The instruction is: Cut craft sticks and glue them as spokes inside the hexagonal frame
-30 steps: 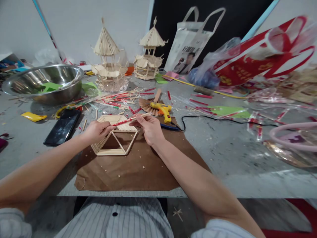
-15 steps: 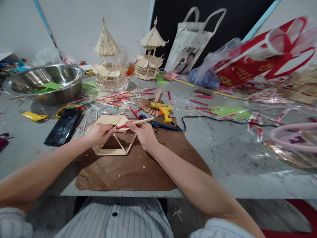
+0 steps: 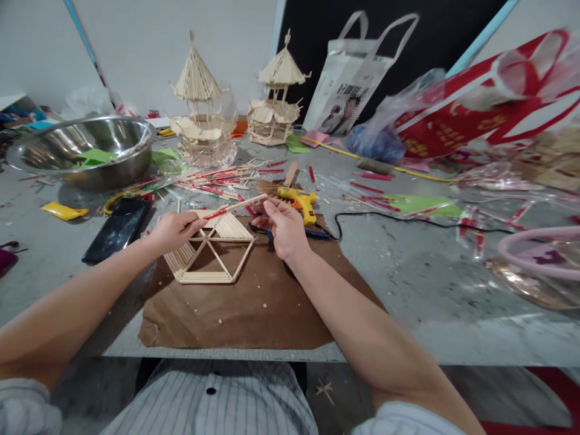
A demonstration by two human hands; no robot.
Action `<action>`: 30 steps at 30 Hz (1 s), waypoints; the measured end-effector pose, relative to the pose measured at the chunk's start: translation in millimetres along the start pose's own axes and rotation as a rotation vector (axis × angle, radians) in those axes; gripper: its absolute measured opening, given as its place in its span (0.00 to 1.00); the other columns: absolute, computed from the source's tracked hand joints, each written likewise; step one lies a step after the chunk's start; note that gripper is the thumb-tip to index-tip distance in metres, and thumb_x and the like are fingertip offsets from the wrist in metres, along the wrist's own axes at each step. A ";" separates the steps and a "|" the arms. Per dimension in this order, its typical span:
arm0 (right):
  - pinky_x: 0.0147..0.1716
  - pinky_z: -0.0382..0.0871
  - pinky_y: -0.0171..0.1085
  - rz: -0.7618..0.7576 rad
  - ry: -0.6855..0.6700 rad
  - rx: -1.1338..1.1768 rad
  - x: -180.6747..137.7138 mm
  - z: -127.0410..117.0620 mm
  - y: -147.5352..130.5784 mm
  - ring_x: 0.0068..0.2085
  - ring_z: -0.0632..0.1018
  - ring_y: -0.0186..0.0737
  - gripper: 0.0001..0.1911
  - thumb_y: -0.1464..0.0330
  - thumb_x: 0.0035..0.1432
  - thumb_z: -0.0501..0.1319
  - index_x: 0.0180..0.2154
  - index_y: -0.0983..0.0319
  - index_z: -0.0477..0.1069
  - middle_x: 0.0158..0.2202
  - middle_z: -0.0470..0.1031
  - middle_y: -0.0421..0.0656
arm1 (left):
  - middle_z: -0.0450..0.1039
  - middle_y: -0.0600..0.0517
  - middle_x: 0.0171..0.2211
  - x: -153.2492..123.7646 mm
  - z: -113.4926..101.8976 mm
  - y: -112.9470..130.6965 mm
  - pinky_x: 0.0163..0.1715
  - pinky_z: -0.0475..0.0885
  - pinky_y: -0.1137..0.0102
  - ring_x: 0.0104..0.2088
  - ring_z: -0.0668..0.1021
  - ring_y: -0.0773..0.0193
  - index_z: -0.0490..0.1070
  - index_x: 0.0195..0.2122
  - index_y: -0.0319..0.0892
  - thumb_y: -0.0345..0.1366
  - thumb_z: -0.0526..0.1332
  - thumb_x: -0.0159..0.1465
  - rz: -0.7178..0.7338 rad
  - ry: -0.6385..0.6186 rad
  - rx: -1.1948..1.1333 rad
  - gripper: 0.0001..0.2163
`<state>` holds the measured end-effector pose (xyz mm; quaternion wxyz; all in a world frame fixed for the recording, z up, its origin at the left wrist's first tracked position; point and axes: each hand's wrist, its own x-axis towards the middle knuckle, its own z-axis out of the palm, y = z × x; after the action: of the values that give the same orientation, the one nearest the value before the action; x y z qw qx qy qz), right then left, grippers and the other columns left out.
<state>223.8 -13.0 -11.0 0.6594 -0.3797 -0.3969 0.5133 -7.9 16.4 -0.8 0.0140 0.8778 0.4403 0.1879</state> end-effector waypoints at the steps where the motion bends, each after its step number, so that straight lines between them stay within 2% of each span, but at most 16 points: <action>1: 0.21 0.67 0.29 0.007 -0.003 -0.005 -0.2 0.3 0.0 0.20 0.73 0.28 0.14 0.62 0.38 0.66 0.29 0.60 0.71 0.24 0.75 0.36 | 0.62 0.53 0.16 -0.2 0.2 0.6 0.20 0.49 0.73 0.18 0.62 0.70 0.65 0.20 0.40 0.48 0.43 0.61 0.012 -0.012 0.001 0.21; 4: 0.19 0.66 0.28 0.014 0.014 -0.032 -1.8 2.6 -0.3 0.19 0.72 0.27 0.15 0.61 0.37 0.67 0.28 0.61 0.70 0.23 0.74 0.35 | 0.63 0.53 0.17 -1.0 1.1 2.7 0.20 0.50 0.74 0.18 0.63 0.70 0.66 0.21 0.40 0.49 0.43 0.61 0.036 -0.032 -0.012 0.22; 8: 0.17 0.66 0.28 0.040 0.066 -0.112 -0.1 2.5 -1.9 0.17 0.71 0.27 0.17 0.58 0.34 0.67 0.24 0.63 0.70 0.21 0.74 0.37 | 0.69 0.52 0.23 -1.4 1.3 3.5 0.22 0.54 0.74 0.21 0.67 0.70 0.68 0.28 0.41 0.48 0.43 0.61 0.029 0.011 -0.046 0.20; 11: 0.15 0.64 0.28 0.059 0.114 -0.133 3.6 -1.2 -3.2 0.15 0.70 0.28 0.18 0.57 0.31 0.68 0.22 0.64 0.69 0.18 0.73 0.37 | 0.69 0.52 0.24 -0.8 0.7 1.5 0.23 0.55 0.75 0.23 0.67 0.70 0.68 0.31 0.41 0.46 0.44 0.61 0.005 0.035 -0.076 0.18; 14: 0.14 0.63 0.27 0.015 0.144 -0.122 6.3 -4.9 -4.7 0.15 0.70 0.27 0.18 0.58 0.31 0.68 0.23 0.63 0.68 0.19 0.73 0.36 | 0.65 0.54 0.20 0.2 0.0 -1.6 0.23 0.55 0.75 0.21 0.65 0.71 0.67 0.28 0.39 0.45 0.45 0.61 -0.002 0.051 -0.136 0.18; 18: 0.14 0.63 0.28 0.012 0.074 -0.121 5.1 -4.6 -5.4 0.17 0.71 0.27 0.17 0.59 0.35 0.66 0.29 0.61 0.69 0.24 0.74 0.35 | 0.61 0.55 0.19 0.2 -0.5 -1.8 0.22 0.54 0.76 0.20 0.62 0.73 0.65 0.24 0.39 0.45 0.45 0.61 0.048 0.029 -0.195 0.18; 22: 0.16 0.65 0.28 0.008 0.041 -0.122 2.6 -2.2 -4.9 0.16 0.71 0.27 0.15 0.61 0.36 0.66 0.28 0.62 0.69 0.22 0.73 0.35 | 0.59 0.56 0.18 -1.0 -0.7 1.7 0.21 0.52 0.76 0.19 0.59 0.73 0.65 0.23 0.39 0.45 0.45 0.61 0.067 0.003 -0.192 0.18; 25: 0.16 0.64 0.28 -0.040 0.087 -0.099 5.0 -4.6 -6.4 0.16 0.70 0.26 0.14 0.62 0.37 0.66 0.27 0.62 0.68 0.22 0.73 0.35 | 0.59 0.56 0.18 -0.4 -1.0 1.5 0.21 0.52 0.75 0.19 0.59 0.73 0.65 0.24 0.39 0.45 0.45 0.61 0.043 0.003 -0.175 0.18; 30: 0.15 0.64 0.28 -0.142 0.237 -0.040 17.5 -17.2 -13.6 0.16 0.69 0.26 0.10 0.64 0.42 0.64 0.26 0.61 0.66 0.20 0.71 0.34 | 0.58 0.55 0.17 3.5 -1.1 -9.2 0.21 0.52 0.75 0.20 0.60 0.72 0.63 0.21 0.39 0.45 0.46 0.60 -0.005 0.045 -0.158 0.18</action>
<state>247.4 -0.1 -3.1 0.7288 -0.4216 -0.3520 0.4088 -13.3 24.6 -0.4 0.0735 0.8686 0.4264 0.2416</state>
